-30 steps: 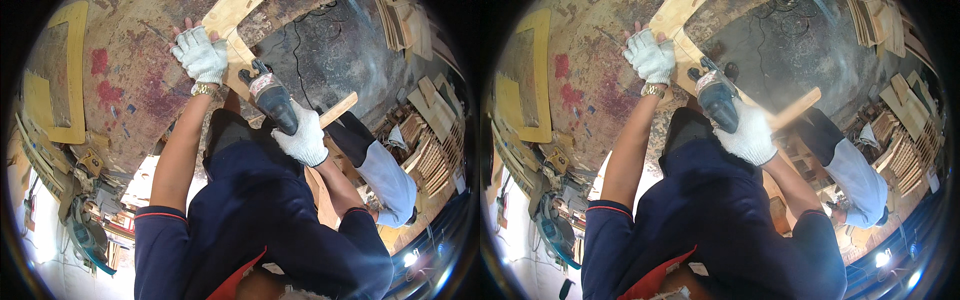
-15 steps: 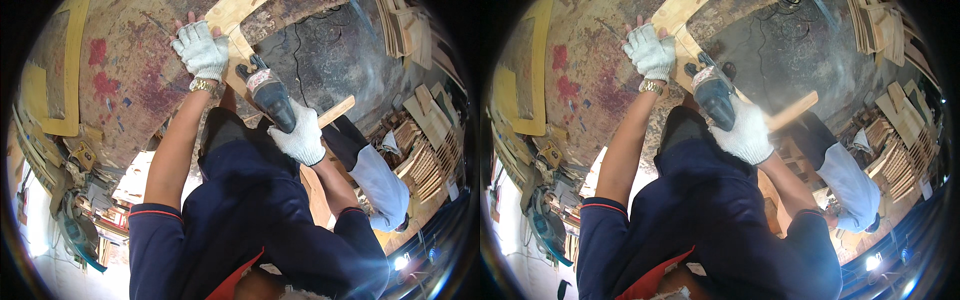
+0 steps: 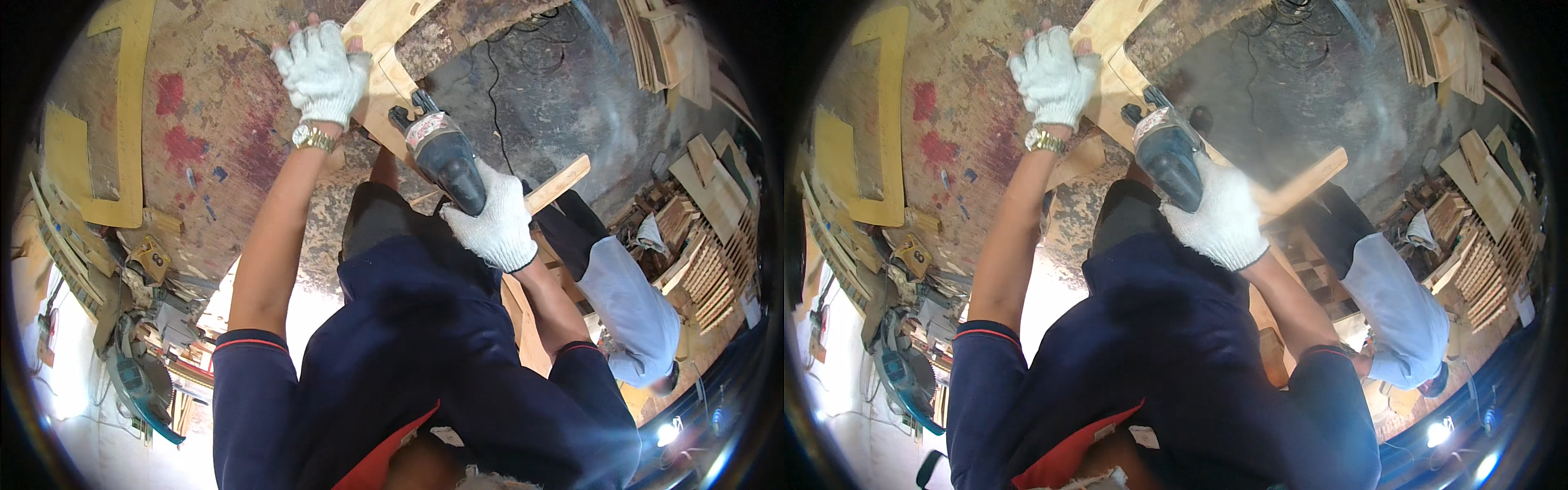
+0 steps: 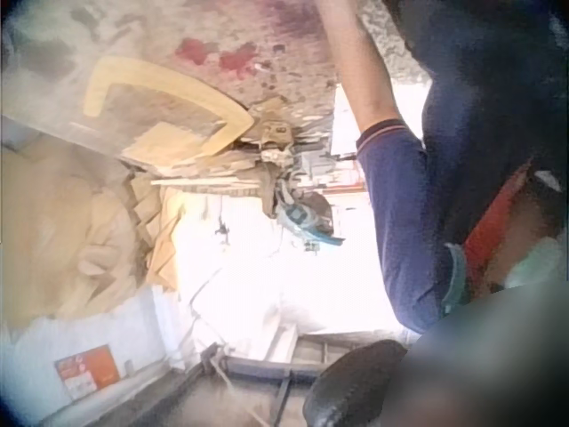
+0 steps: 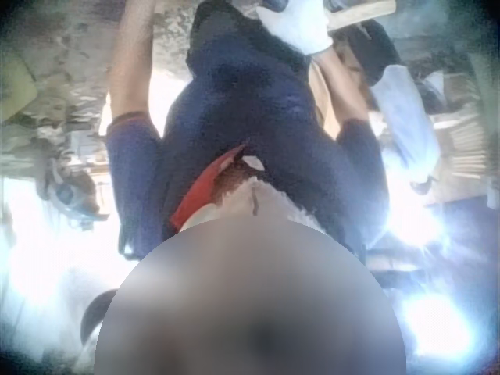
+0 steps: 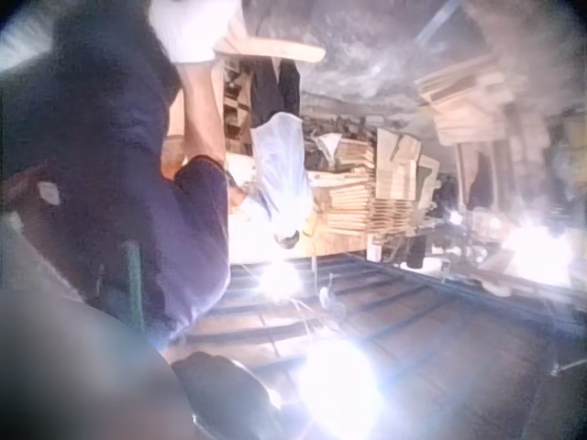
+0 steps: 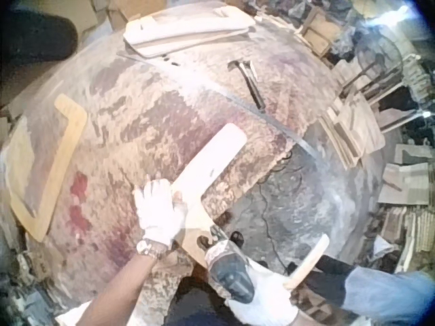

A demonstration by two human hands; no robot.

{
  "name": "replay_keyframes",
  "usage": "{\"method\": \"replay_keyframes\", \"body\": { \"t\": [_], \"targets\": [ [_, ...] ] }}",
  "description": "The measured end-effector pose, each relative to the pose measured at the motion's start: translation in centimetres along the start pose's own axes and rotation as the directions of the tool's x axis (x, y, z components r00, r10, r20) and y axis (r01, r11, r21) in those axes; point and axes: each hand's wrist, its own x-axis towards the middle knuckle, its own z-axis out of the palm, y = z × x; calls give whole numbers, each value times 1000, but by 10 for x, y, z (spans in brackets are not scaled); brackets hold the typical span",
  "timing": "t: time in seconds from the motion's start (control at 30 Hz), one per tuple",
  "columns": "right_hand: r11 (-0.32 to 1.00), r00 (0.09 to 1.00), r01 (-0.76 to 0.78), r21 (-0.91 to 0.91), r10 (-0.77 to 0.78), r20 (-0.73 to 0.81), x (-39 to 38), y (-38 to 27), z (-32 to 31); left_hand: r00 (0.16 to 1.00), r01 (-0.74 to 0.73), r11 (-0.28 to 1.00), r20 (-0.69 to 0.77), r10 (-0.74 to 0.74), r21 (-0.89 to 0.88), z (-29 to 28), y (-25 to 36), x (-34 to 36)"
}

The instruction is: The person measures and marks a U-shaped wooden piece with a ruler and marker, then uses a handheld power sander to smooth its edges and surfaces. The person flips the piece to work on different sides and continues sanding until the clip ends.

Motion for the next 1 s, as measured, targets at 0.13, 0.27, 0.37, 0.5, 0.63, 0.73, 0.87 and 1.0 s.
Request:
{"method": "replay_keyframes", "body": {
  "t": [0.13, 0.27, 0.37, 0.5, 0.63, 0.73, 0.87, 1.0],
  "targets": [
    [1000, 999, 2, -10, -2, -40, 0, 4, 5, 996, -84, 996, -40, 84, -10, -11, 9, 40],
    [999, 1000, 1, -47, -1, 11, -9, 16, 6, 979, -204, 978, -5, 204, -39, -23, 19, 31],
    [1000, 1000, 4, 5, -4, 30, -20, 27, 3, 979, -183, 978, 66, 191, -104, -28, 26, 15],
    [1000, 998, -23, -19, 24, 57, -26, 36, 3, 979, -197, 976, 35, 201, -97, -29, 32, 8],
    [998, 997, -39, -45, 42, 68, -24, 35, 3, 977, -181, 976, 90, 193, -123, -28, 31, 10],
    [997, 996, -53, -62, 57, 71, -22, 33, 3, 978, -200, 977, 45, 204, -70, -25, 30, 11],
    [996, 997, -18, -89, 24, 70, -20, 33, 2, 976, -218, 974, 2, 219, -66, -23, 30, 10],
    [999, 996, -8, -38, 12, 91, -18, 32, 2, 976, -216, 970, 15, 219, -113, -25, 29, 9]
  ]
}}
